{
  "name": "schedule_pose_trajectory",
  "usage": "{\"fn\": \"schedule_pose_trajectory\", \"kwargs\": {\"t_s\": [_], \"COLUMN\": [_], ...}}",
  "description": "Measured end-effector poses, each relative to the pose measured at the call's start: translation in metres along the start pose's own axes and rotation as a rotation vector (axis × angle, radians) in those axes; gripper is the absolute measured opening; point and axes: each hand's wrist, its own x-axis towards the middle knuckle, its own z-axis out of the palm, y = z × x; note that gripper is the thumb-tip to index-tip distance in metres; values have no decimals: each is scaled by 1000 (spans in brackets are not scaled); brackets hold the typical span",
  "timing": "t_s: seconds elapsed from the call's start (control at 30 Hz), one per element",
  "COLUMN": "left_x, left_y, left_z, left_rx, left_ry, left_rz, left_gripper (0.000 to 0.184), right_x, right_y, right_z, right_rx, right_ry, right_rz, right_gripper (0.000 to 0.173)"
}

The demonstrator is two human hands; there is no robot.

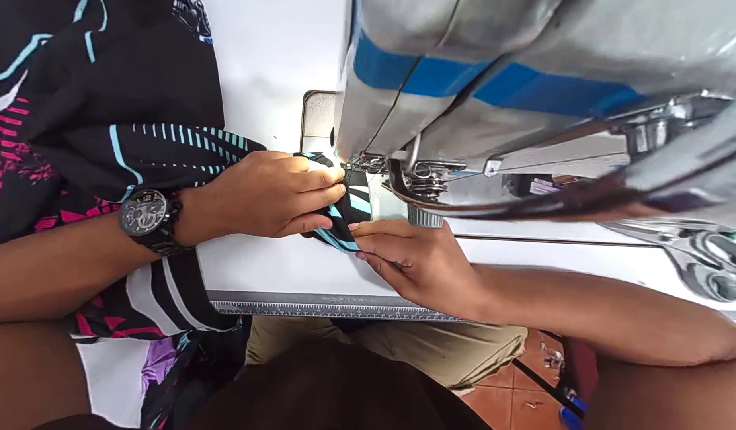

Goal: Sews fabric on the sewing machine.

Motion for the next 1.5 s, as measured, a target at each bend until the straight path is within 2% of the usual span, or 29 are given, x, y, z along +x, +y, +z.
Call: {"fn": "schedule_pose_trajectory", "kwargs": {"t_s": [0.33, 0.4, 0.47, 0.57, 0.7, 0.73, 0.77, 0.83, 0.87, 0.9, 0.97, 1.0, 1.1, 1.23, 1.3, 1.43, 1.5], "left_x": [7, 6, 3, 2, 9, 8, 6, 3, 1, -2, -5, -6, -9, -15, -17, -14, -14], "left_y": [-28, -33, -29, -7, 11, 10, 7, 1, -2, -8, -15, -14, -11, -17, -17, -19, -20], "left_z": [-3, -2, -1, -1, 3, 3, 1, -5, -9, -14, -21, -27, -42, -36, -30, -27, -28], "left_rx": [-20, 5, 44, 43, 63, 76, 83, 66, 51, 26, 19, 60, 176, 162, 145, 144, 152], "left_ry": [52, 90, 200, 288, 394, 425, 427, 327, 228, 117, 43, 42, 42, 47, 33, -34, -38], "left_rz": [-34, 7, 88, 171, 161, 143, 111, -6, -53, -52, 40, 78, 140, 145, 138, 112, 112], "left_gripper": [39, 33, 25, 22, 16, 17, 32, 63, 66, 54, 17, 13, 16, 17, 17, 17, 16], "right_x": [16, 19, 23, 32, 44, 44, 43, 41, 40, 41, 41, 41, 30, 19, 21, 32, 32], "right_y": [21, 26, 30, 29, 22, 22, 22, 21, 21, 22, 26, 24, 8, 6, 10, 14, 13], "right_z": [2, 0, -3, -7, -9, -8, -5, -4, -5, -6, -5, -6, -7, -6, -4, -10, -11], "right_rx": [-74, -135, -159, -59, 71, 108, 168, 277, 307, 331, 395, 425, 426, 318, 270, 401, 433], "right_ry": [53, 49, 25, -53, -101, -82, -31, 83, 120, 144, 184, 195, 160, 51, 36, -15, -60], "right_rz": [-22, -68, -103, -18, 49, 40, 26, 2, -14, -33, -74, -84, -69, 8, 147, 364, 300], "right_gripper": [23, 23, 23, 29, 34, 31, 26, 16, 14, 12, 9, 7, 9, 11, 10, 11, 17]}}
